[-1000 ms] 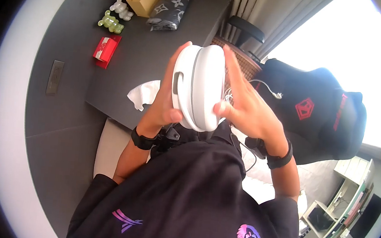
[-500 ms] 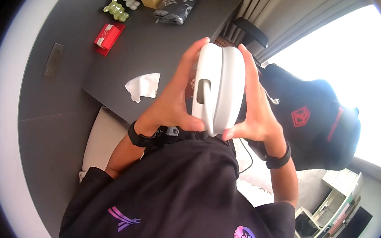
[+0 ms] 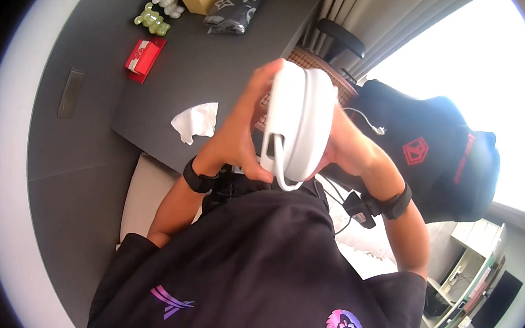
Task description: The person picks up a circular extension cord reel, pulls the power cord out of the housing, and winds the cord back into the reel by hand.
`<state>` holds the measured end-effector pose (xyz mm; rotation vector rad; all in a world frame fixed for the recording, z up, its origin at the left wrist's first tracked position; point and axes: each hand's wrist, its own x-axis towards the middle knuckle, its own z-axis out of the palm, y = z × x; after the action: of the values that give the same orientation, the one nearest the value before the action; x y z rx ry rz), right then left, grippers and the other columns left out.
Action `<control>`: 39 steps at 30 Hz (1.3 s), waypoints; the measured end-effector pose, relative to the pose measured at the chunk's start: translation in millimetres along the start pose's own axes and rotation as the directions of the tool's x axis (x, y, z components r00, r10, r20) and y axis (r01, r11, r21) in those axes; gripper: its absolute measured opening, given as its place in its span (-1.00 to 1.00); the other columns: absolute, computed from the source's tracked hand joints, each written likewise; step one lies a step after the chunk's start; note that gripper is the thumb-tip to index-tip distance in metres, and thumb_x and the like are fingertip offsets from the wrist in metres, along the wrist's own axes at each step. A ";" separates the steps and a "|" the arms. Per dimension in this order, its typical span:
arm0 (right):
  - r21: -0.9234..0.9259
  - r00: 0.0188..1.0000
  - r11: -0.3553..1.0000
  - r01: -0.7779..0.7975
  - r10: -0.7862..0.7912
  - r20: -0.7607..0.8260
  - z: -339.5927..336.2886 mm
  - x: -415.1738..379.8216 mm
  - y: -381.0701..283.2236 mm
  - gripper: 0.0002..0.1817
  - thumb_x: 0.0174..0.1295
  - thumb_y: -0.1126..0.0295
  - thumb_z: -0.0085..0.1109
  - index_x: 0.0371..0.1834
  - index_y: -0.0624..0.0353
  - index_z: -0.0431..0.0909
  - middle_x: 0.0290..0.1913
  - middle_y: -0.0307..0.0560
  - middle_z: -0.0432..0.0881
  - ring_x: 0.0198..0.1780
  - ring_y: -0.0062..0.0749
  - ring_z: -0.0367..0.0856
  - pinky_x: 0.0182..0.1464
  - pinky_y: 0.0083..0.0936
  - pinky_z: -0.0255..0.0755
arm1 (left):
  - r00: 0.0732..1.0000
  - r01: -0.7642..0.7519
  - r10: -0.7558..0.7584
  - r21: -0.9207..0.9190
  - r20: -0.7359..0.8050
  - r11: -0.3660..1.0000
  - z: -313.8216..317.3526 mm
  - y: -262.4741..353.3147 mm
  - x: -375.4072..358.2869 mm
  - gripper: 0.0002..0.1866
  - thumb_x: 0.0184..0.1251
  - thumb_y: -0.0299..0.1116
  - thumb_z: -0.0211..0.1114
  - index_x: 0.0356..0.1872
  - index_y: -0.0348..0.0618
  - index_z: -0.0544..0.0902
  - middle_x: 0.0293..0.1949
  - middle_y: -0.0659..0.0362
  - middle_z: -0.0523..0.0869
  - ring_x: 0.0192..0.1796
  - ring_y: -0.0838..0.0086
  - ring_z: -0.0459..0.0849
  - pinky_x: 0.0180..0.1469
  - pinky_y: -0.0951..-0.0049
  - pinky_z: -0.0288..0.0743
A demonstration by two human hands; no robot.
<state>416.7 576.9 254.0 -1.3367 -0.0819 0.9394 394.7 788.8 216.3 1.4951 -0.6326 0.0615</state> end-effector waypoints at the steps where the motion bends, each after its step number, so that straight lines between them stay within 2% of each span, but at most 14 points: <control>1: -0.103 1.000 0.994 -0.023 0.024 0.004 -4.3 -1.3 -0.4 0.00 0.34 -0.46 -0.54 0.47 0.26 0.16 0.20 0.19 0.53 0.15 -0.03 0.62 0.03 -0.25 0.64 | 0.998 0.036 -0.041 -0.097 -0.040 0.995 1.0 -4.8 -0.6 0.48 -0.66 0.03 0.73 0.53 -0.01 0.08 0.41 -0.05 0.16 0.43 0.13 0.24 0.36 0.10 0.30; 5: -0.835 0.959 0.539 0.107 -0.277 -0.056 -0.3 -13.6 -23.7 0.10 0.22 -0.47 -0.13 0.50 0.30 0.02 0.09 0.34 0.60 0.16 0.22 0.58 0.24 -0.14 0.45 | 0.987 0.072 -0.131 -0.472 -0.095 0.878 3.8 -1.8 1.6 0.54 -0.48 0.19 0.71 0.57 -0.06 -0.12 0.43 0.06 0.24 0.44 0.24 0.31 0.38 0.14 0.35; 7: -0.885 0.851 0.332 0.328 -0.511 0.124 6.4 -21.1 -34.9 0.34 -0.21 -0.33 0.40 0.55 0.21 -0.07 0.51 0.29 0.11 0.50 0.29 0.10 0.47 -0.07 0.13 | 0.978 0.087 -0.177 -0.558 -0.110 0.826 7.0 1.5 1.1 0.52 -0.42 0.26 0.67 0.57 -0.09 -0.14 0.43 0.05 0.23 0.45 0.23 0.31 0.40 0.14 0.33; 12: -0.880 0.654 -0.255 0.401 -0.593 0.470 23.7 -21.4 -50.8 0.35 -0.53 -0.06 0.64 0.49 0.10 0.14 0.54 0.22 0.04 0.50 0.28 0.12 0.45 0.06 0.15 | 0.972 0.125 -0.219 -0.603 -0.084 0.788 11.2 -6.9 2.9 0.50 -0.35 0.45 0.52 0.56 -0.12 -0.15 0.44 0.03 0.21 0.47 0.22 0.29 0.42 0.14 0.31; 15: -0.805 0.525 -0.229 0.548 -0.654 0.544 15.8 -9.3 -44.1 0.30 -0.56 0.05 0.67 0.46 0.09 0.22 0.54 0.24 0.04 0.49 0.26 0.13 0.43 0.05 0.19 | 0.972 0.175 -0.236 -0.614 -0.018 0.769 10.0 -6.8 1.4 0.50 -0.33 0.48 0.48 0.56 -0.13 -0.16 0.44 0.02 0.20 0.47 0.22 0.28 0.42 0.13 0.30; 21: -0.759 0.638 0.248 0.603 -0.721 0.271 16.0 -2.5 -27.4 0.36 -0.31 -0.08 0.63 0.55 0.20 -0.03 0.49 0.37 0.08 0.50 0.28 0.12 0.43 0.00 0.17 | 0.982 0.121 -0.166 -0.375 -0.090 0.919 2.9 -4.6 3.6 0.51 -0.32 0.47 0.49 0.57 -0.11 -0.19 0.45 0.03 0.21 0.47 0.23 0.29 0.45 0.16 0.23; 25: -0.539 0.938 0.793 0.283 -0.347 -0.017 18.8 -8.3 -27.6 0.28 -0.01 -0.17 0.43 0.57 0.26 -0.21 0.48 0.33 0.14 0.47 0.16 0.24 0.33 -0.04 0.32 | 0.987 0.085 -0.129 -0.365 -0.096 0.927 2.9 -6.8 0.9 0.58 -0.49 0.17 0.70 0.57 -0.06 -0.23 0.42 0.03 0.30 0.43 0.24 0.38 0.44 0.16 0.32; 27: -0.242 0.991 0.962 0.127 -0.135 -0.017 18.0 -5.2 -25.1 0.11 0.25 -0.38 -0.03 0.58 0.22 -0.22 0.40 0.33 0.29 0.21 0.05 0.54 -0.07 -0.27 0.63 | 0.996 0.077 -0.088 -0.292 -0.027 0.953 -2.1 -10.4 -3.5 0.57 -0.51 0.12 0.73 0.58 -0.07 -0.15 0.41 0.04 0.27 0.43 0.25 0.32 0.41 0.20 0.28; 29: 0.031 0.993 0.996 -0.079 0.076 0.091 4.4 3.8 -16.7 0.09 0.29 -0.48 -0.31 0.60 0.18 -0.25 0.31 0.38 0.38 0.12 0.08 0.60 -0.06 -0.25 0.63 | 0.999 -0.019 0.022 -0.058 0.040 0.998 -8.4 -20.6 -4.3 0.55 -0.51 0.12 0.73 0.58 -0.06 -0.13 0.41 0.05 0.28 0.42 0.25 0.35 0.39 0.21 0.31; 32: -0.008 0.970 0.987 -0.163 0.162 0.184 -7.3 4.1 -12.5 0.13 0.26 -0.56 -0.50 0.60 0.19 -0.27 0.26 0.43 0.43 0.05 0.08 0.65 -0.06 -0.23 0.64 | 0.993 0.063 -0.090 -0.313 -0.074 0.948 -2.9 -11.3 -2.2 0.52 -0.50 0.05 0.72 0.57 -0.09 -0.10 0.41 0.05 0.29 0.41 0.25 0.37 0.36 0.23 0.39; 33: -0.032 0.966 0.989 -0.141 0.145 0.214 -4.9 -3.5 -25.1 0.15 0.27 -0.48 -0.21 0.60 0.20 -0.33 0.36 0.46 0.30 0.21 0.16 0.54 0.14 -0.15 0.55 | 0.983 0.079 -0.138 -0.406 -0.119 0.910 -1.2 -8.3 -1.1 0.51 -0.50 0.04 0.72 0.56 -0.10 -0.10 0.42 0.05 0.28 0.41 0.25 0.37 0.35 0.23 0.40; 36: -0.814 0.801 0.384 0.435 -0.578 0.155 -12.2 4.7 -1.0 0.19 -0.01 -0.25 0.30 0.60 0.04 -0.12 0.51 0.30 0.08 0.45 0.24 0.21 0.40 0.10 0.21 | 0.951 0.166 -0.255 -0.408 -0.175 0.898 -2.5 -1.8 3.5 0.41 -0.28 0.09 0.66 0.56 -0.13 -0.11 0.42 0.02 0.29 0.40 0.27 0.41 0.36 0.21 0.39; 38: -0.893 0.641 -0.148 0.425 -0.647 0.412 4.7 -3.1 -24.3 0.24 -0.23 -0.08 0.52 0.58 -0.04 0.00 0.57 0.19 -0.02 0.53 0.26 0.04 0.46 0.22 0.05 | 0.942 0.204 -0.319 -0.579 -0.102 0.790 0.5 2.2 5.2 0.38 -0.20 0.16 0.62 0.56 -0.15 -0.12 0.41 0.02 0.30 0.39 0.27 0.41 0.36 0.20 0.39; 39: -0.877 0.615 -0.170 0.449 -0.654 0.441 5.7 -1.4 -23.8 0.25 -0.29 -0.06 0.55 0.56 -0.06 0.05 0.57 0.16 -0.01 0.53 0.26 0.04 0.44 0.27 0.05 | 0.966 0.163 -0.251 -0.609 -0.061 0.776 0.2 -4.0 5.4 0.37 -0.17 0.19 0.60 0.56 -0.15 -0.12 0.40 0.02 0.30 0.39 0.27 0.41 0.36 0.20 0.39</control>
<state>425.3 582.0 276.4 -2.2699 -1.3378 -0.2695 400.8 786.4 214.9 0.9166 -0.3187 -0.1930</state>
